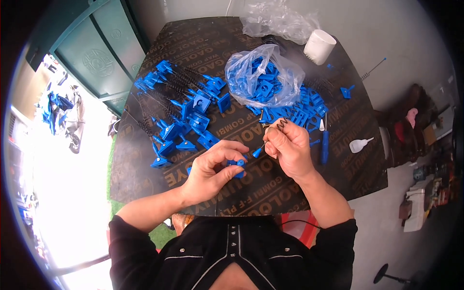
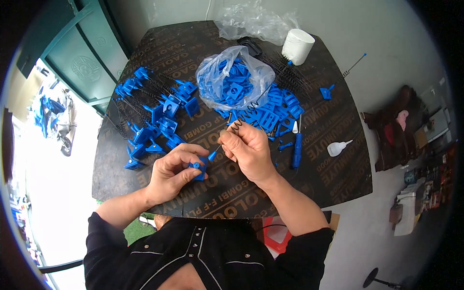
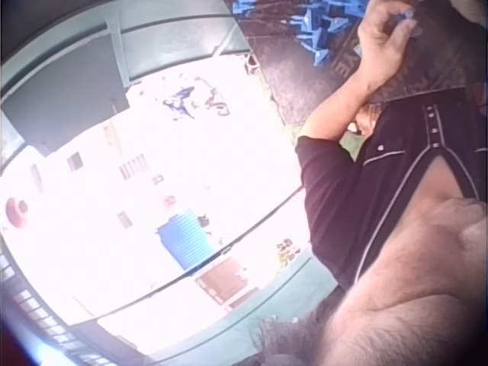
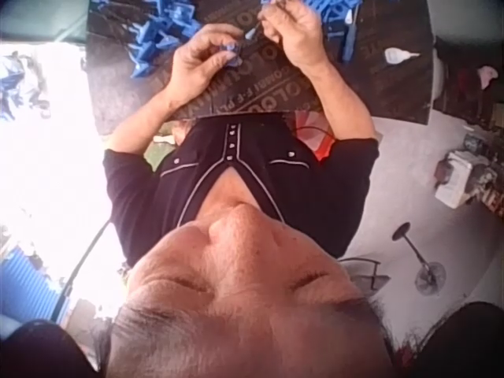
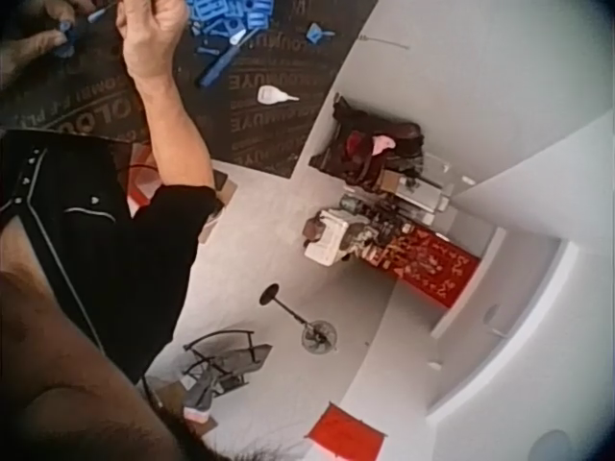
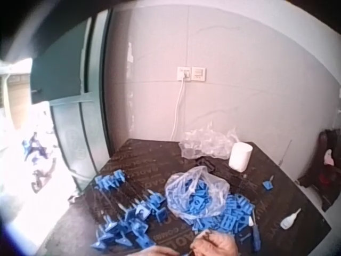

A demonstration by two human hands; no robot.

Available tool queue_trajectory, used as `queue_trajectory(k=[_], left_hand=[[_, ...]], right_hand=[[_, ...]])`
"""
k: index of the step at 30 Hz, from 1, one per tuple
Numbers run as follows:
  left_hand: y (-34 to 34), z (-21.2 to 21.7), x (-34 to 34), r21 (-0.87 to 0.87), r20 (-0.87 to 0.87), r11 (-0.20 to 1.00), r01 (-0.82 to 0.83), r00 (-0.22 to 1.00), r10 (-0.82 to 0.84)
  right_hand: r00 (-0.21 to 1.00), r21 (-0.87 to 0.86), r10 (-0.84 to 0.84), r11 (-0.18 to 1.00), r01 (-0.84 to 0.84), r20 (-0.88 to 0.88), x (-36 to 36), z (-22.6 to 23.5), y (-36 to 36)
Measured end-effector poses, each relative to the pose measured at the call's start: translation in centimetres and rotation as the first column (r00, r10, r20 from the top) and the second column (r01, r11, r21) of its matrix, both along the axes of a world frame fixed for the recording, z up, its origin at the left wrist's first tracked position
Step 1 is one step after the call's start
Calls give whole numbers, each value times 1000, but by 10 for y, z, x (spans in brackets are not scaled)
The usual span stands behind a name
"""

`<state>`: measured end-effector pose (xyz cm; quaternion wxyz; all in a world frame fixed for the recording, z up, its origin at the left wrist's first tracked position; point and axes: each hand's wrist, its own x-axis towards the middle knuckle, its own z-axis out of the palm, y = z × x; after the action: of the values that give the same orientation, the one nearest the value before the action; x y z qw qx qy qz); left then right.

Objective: The person assembles small blue plastic components with a spring and a screw using a screwdriver.

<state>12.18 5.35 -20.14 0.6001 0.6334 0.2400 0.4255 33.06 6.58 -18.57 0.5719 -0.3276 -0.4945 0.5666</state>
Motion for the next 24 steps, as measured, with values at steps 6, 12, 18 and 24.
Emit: queue_trajectory(k=[6,12,18,24], left_hand=[[-1,3,0,89,-97,996,-18,995,27],[-3,1,0,0,-36,1000,-21,999,21],[0,-2,-2,84,-66,995,-56,996,62],[-2,3,0,68,-32,993,-96,995,98]], right_hand=[[994,-67,55,996,-61,-95,0,4,-3],[947,-185,113,967,-174,-302,-4,5,-3],[875,-207,215,921,-329,-433,-1,1,-2],[852,-208,231,909,-361,-469,0,-1,0]])
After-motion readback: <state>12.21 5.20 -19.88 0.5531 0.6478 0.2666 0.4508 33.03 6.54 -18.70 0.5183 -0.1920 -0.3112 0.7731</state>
